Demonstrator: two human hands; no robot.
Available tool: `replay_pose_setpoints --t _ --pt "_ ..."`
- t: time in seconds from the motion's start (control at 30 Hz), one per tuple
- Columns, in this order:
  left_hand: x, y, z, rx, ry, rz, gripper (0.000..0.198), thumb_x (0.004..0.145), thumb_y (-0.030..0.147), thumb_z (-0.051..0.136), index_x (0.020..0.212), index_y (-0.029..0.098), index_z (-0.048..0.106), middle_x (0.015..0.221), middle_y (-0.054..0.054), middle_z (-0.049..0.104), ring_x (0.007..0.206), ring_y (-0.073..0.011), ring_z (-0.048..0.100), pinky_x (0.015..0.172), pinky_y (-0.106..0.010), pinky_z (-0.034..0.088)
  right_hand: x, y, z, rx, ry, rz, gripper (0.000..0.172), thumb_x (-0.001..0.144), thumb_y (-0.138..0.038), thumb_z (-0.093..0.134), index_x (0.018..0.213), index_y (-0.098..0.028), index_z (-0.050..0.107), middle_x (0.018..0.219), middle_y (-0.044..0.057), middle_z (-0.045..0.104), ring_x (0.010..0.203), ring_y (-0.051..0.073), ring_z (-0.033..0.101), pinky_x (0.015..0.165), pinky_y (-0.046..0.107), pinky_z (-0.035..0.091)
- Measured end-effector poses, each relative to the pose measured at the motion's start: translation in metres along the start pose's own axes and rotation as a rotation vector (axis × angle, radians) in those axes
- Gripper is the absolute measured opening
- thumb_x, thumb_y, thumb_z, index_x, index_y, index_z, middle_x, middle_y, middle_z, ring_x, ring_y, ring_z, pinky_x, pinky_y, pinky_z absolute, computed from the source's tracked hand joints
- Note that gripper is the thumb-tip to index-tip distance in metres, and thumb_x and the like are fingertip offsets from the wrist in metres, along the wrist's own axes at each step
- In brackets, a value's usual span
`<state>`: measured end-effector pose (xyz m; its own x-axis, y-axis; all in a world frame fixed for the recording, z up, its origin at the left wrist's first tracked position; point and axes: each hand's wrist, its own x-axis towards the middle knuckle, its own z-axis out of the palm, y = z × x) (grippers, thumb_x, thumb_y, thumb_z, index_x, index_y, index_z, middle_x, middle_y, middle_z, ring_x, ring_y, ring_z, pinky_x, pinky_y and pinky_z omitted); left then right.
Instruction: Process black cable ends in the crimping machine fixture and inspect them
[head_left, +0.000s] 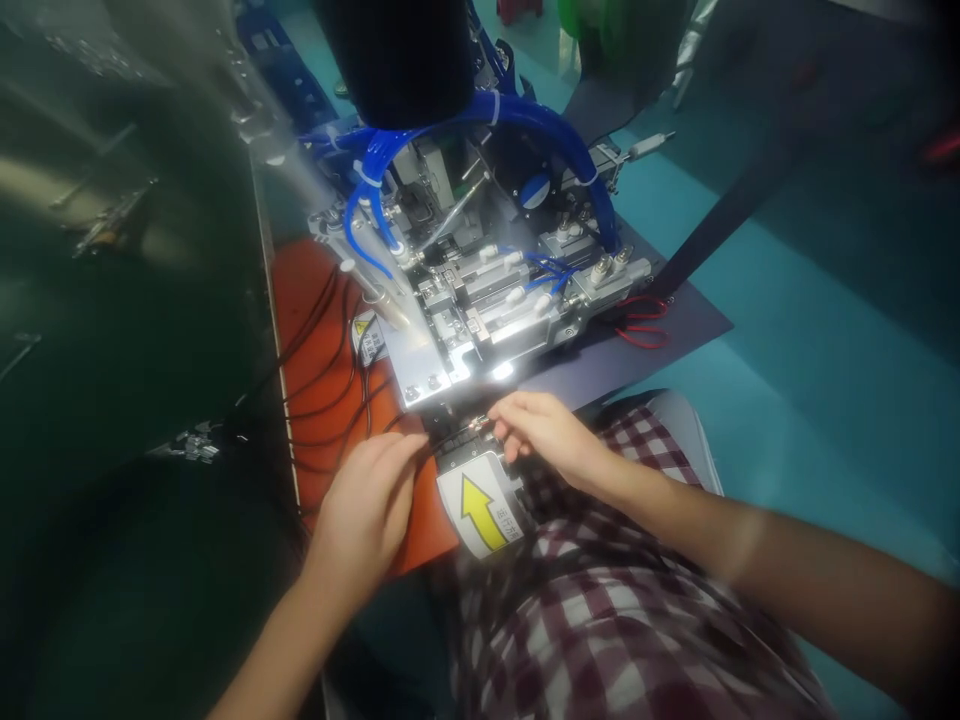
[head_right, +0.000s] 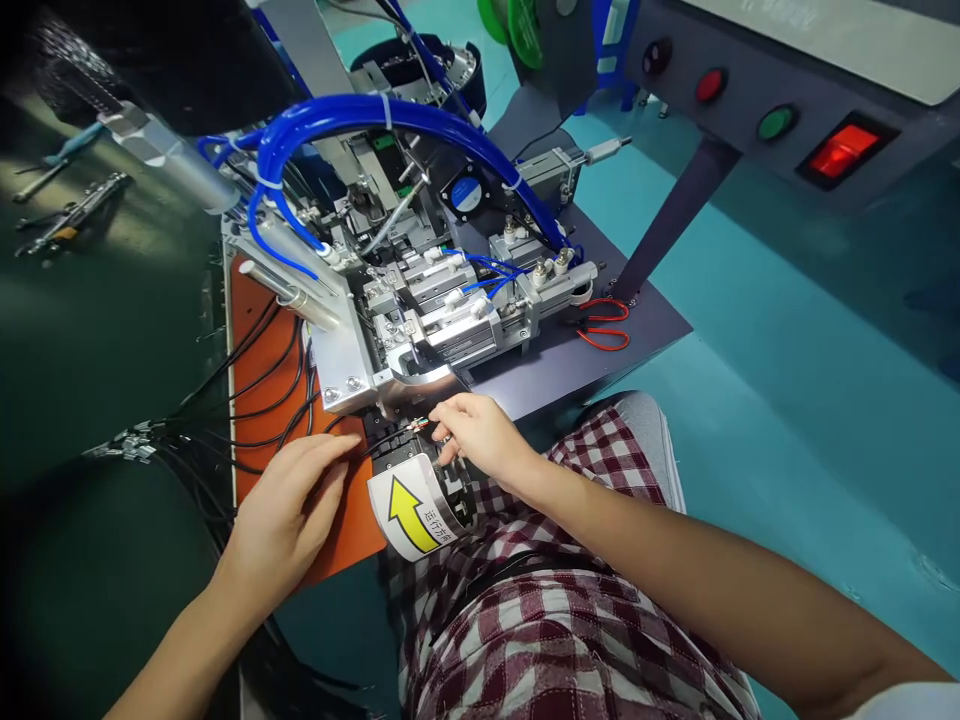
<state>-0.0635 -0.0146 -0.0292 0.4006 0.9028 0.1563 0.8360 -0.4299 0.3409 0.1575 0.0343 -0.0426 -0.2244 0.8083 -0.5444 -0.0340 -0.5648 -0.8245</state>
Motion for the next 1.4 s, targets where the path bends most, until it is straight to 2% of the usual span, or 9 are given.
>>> replay_pose_setpoints --t 0.13,0.37,0.57,0.67,0.8,0.93,1.0,1.17,1.4 --pt "-0.01 -0.001 0.0 -0.015 0.056 -0.079 0.022 0.092 0.017 0.048 0.112 0.019 0.057 0.109 -0.008 0.06 0.103 -0.0205 0.057 0.09 -0.036 0.051 0.0 0.006 0.003 -0.02 -0.016 -0.073 0.015 0.087 -0.018 0.056 0.073 -0.013 0.061 0.066 -0.001 0.062 0.046 0.005 0.055 0.052 0.019 0.043" --pt "-0.006 0.001 0.004 -0.015 0.086 -0.062 0.023 0.092 0.017 0.046 0.111 0.02 0.056 0.107 -0.009 0.059 0.1 -0.022 0.057 0.089 -0.04 0.05 0.005 0.011 0.008 -0.019 0.005 -0.136 0.012 0.078 -0.019 0.059 0.068 -0.014 0.059 0.051 -0.004 0.056 0.048 0.009 0.052 0.054 0.022 0.043" --pt "-0.005 0.0 0.005 -0.003 0.067 -0.046 0.024 0.092 0.015 0.045 0.113 0.02 0.055 0.107 -0.009 0.058 0.1 -0.0226 0.056 0.09 -0.041 0.048 0.003 0.011 0.01 -0.167 0.032 -0.163 0.013 0.079 -0.023 0.055 0.068 -0.017 0.057 0.044 -0.007 0.049 0.044 0.009 0.046 0.053 0.023 0.039" --pt "-0.006 -0.001 0.004 0.013 0.04 -0.03 0.026 0.09 0.013 0.046 0.115 0.018 0.055 0.107 -0.01 0.057 0.101 -0.0228 0.055 0.09 -0.04 0.047 0.002 0.007 0.013 -0.167 0.042 -0.094 0.019 0.078 -0.019 0.052 0.059 -0.018 0.052 0.043 -0.007 0.047 0.042 0.008 0.042 0.049 0.022 0.034" --pt "0.002 0.006 0.003 0.063 0.012 0.021 0.031 0.09 0.012 0.044 0.119 0.017 0.056 0.103 -0.009 0.057 0.096 -0.022 0.055 0.085 -0.038 0.047 0.005 -0.002 0.016 -0.095 -0.032 0.046 0.034 0.076 -0.011 0.046 0.045 -0.019 0.037 0.039 -0.005 0.043 0.038 0.005 0.033 0.045 0.021 0.028" --pt "0.021 0.017 0.005 0.12 -0.079 0.117 0.036 0.092 0.012 0.038 0.121 0.016 0.058 0.095 -0.009 0.057 0.086 -0.0203 0.055 0.073 -0.033 0.049 0.006 -0.005 0.015 -0.065 -0.041 0.06 0.031 0.078 -0.01 0.045 0.048 -0.018 0.04 0.038 -0.006 0.041 0.039 0.007 0.038 0.046 0.021 0.029" --pt "0.029 0.02 0.006 0.149 -0.084 0.138 0.036 0.093 0.014 0.036 0.119 0.016 0.061 0.091 -0.009 0.058 0.082 -0.0198 0.056 0.068 -0.031 0.048 0.005 -0.004 0.014 -0.055 -0.037 0.042 0.03 0.079 -0.011 0.046 0.05 -0.018 0.041 0.039 -0.006 0.04 0.04 0.007 0.04 0.047 0.02 0.03" --pt "0.037 0.025 0.004 0.241 -0.098 0.145 0.039 0.093 0.015 0.034 0.117 0.022 0.063 0.086 -0.006 0.061 0.073 -0.0177 0.057 0.056 -0.026 0.042 0.004 -0.002 0.013 -0.039 -0.045 0.015 0.029 0.078 -0.011 0.048 0.05 -0.017 0.042 0.042 -0.007 0.042 0.042 0.006 0.042 0.05 0.02 0.032" --pt "0.043 0.034 -0.01 0.41 -0.242 0.111 0.043 0.09 0.015 0.035 0.119 0.027 0.063 0.076 -0.004 0.059 0.06 -0.017 0.056 0.045 -0.025 0.028 0.005 -0.002 0.011 -0.02 -0.03 0.037 0.026 0.08 -0.01 0.049 0.054 -0.016 0.049 0.041 -0.007 0.04 0.042 0.007 0.046 0.05 0.02 0.034"
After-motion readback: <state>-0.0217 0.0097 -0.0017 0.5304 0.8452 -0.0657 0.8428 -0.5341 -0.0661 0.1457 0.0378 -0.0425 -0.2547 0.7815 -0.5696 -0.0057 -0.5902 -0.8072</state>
